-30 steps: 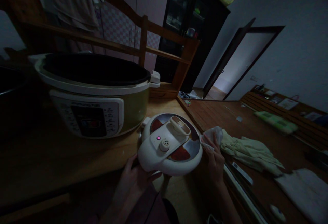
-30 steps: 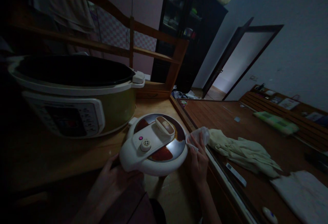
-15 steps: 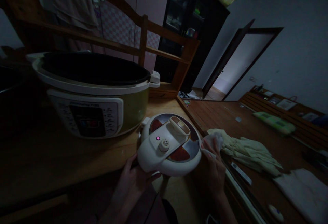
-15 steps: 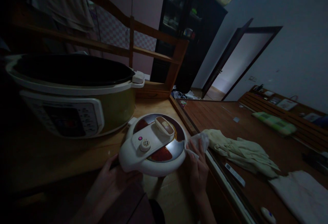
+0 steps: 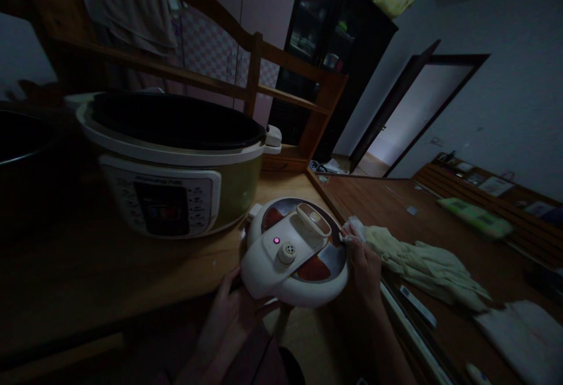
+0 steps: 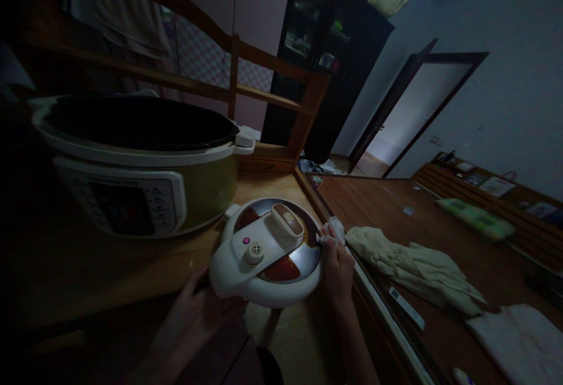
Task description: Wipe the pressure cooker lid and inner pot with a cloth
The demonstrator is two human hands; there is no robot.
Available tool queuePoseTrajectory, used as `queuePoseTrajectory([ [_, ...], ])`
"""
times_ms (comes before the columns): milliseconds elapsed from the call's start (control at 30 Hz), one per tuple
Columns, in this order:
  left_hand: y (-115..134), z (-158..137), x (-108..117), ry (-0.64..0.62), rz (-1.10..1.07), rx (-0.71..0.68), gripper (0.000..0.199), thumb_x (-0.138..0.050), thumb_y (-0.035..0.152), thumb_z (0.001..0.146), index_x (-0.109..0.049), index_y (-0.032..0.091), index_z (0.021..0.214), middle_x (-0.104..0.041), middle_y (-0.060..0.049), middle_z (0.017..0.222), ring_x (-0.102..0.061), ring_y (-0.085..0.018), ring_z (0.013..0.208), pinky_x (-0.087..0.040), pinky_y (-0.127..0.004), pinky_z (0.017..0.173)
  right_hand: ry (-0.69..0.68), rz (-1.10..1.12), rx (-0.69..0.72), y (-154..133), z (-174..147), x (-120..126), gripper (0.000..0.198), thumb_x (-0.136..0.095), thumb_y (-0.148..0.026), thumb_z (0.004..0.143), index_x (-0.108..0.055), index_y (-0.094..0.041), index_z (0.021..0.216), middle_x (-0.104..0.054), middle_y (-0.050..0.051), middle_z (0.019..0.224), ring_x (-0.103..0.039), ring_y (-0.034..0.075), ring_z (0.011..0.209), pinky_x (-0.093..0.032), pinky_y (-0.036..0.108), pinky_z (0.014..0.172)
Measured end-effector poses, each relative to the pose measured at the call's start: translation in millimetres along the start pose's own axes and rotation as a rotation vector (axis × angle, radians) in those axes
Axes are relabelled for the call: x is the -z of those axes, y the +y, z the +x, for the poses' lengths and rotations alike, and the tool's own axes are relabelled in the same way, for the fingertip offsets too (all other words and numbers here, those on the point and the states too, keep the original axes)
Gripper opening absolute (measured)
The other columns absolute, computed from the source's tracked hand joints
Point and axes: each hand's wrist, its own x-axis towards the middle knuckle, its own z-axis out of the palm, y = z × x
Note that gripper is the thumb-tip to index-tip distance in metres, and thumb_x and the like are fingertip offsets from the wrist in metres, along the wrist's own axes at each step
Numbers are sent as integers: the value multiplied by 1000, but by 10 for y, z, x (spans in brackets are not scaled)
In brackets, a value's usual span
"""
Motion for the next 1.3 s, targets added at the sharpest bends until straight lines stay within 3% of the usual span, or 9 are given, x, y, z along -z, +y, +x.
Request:
queuePoseTrajectory([
  [167, -9, -5, 17, -13, -5, -16, 44, -41, 34, 89, -54, 28, 131, -75, -4, 101, -68, -27, 94, -48, -45, 93, 196, -119, -154, 122, 63, 211, 58, -38, -55, 96, -67, -11, 120, -67, 14, 116, -58, 30, 114, -39, 41, 101],
  [267, -4, -2, 23, 3, -10, -24, 49, -43, 34, 90, -46, 25, 137, -74, -7, 103, -68, -27, 93, -46, -49, 95, 268, -161, -204, 159, 88, 305, 63, -35, -57, 96, -67, -8, 119, -68, 16, 113, -59, 33, 111, -38, 45, 99],
  [333, -4, 5, 27, 14, -8, -20, 49, -43, 35, 90, -46, 22, 137, -74, -9, 101, -68, -28, 93, -45, -50, 96, 236, -133, -206, 132, 50, 305, 62, -37, -57, 95, -69, -9, 116, -68, 15, 112, -60, 33, 109, -39, 45, 99],
  [433, -13, 10, 46, 35, 0, -26, 45, -43, 30, 89, -49, 24, 133, -74, -7, 102, -68, -28, 94, -44, -50, 97, 76, -58, -162, 35, -79, 235, 53, -43, -55, 94, -72, -15, 112, -69, 10, 113, -59, 31, 112, -40, 43, 101],
  [567, -23, 5, 87, 60, 13, -73, 46, -45, 22, 87, -51, 29, 131, -74, -3, 103, -67, -27, 94, -44, -50, 97, -97, -32, -81, -69, -213, 153, 44, -44, -49, 97, -65, -23, 124, -60, 6, 129, -49, 28, 127, -32, 46, 111],
  [967, 1, -17, 3, 42, 10, -34, 34, -45, 29, 88, -64, 23, 115, -75, -5, 104, -66, -28, 97, -44, -46, 99, -136, -115, -82, -134, -8, 159, 48, -42, -50, 97, -67, -18, 123, -68, 7, 114, -59, 32, 112, -42, 42, 98],
  [1133, -17, -14, -29, 28, 10, -29, 45, -46, 34, 89, -54, 18, 129, -74, -9, 102, -67, -28, 95, -46, -47, 96, -172, -176, -58, -142, 133, 130, 55, -38, -54, 96, -71, -15, 114, -72, 8, 90, -64, 31, 87, -48, 36, 77],
  [1300, -51, -18, 101, 70, 32, -116, 64, -47, 17, 87, -29, 27, 147, -73, -6, 103, -69, -25, 91, -48, -48, 94, -252, -191, -42, -49, 362, 89, 57, -34, -55, 96, -74, -15, 86, -68, 6, 72, -60, 24, 69, -42, 29, 61],
])
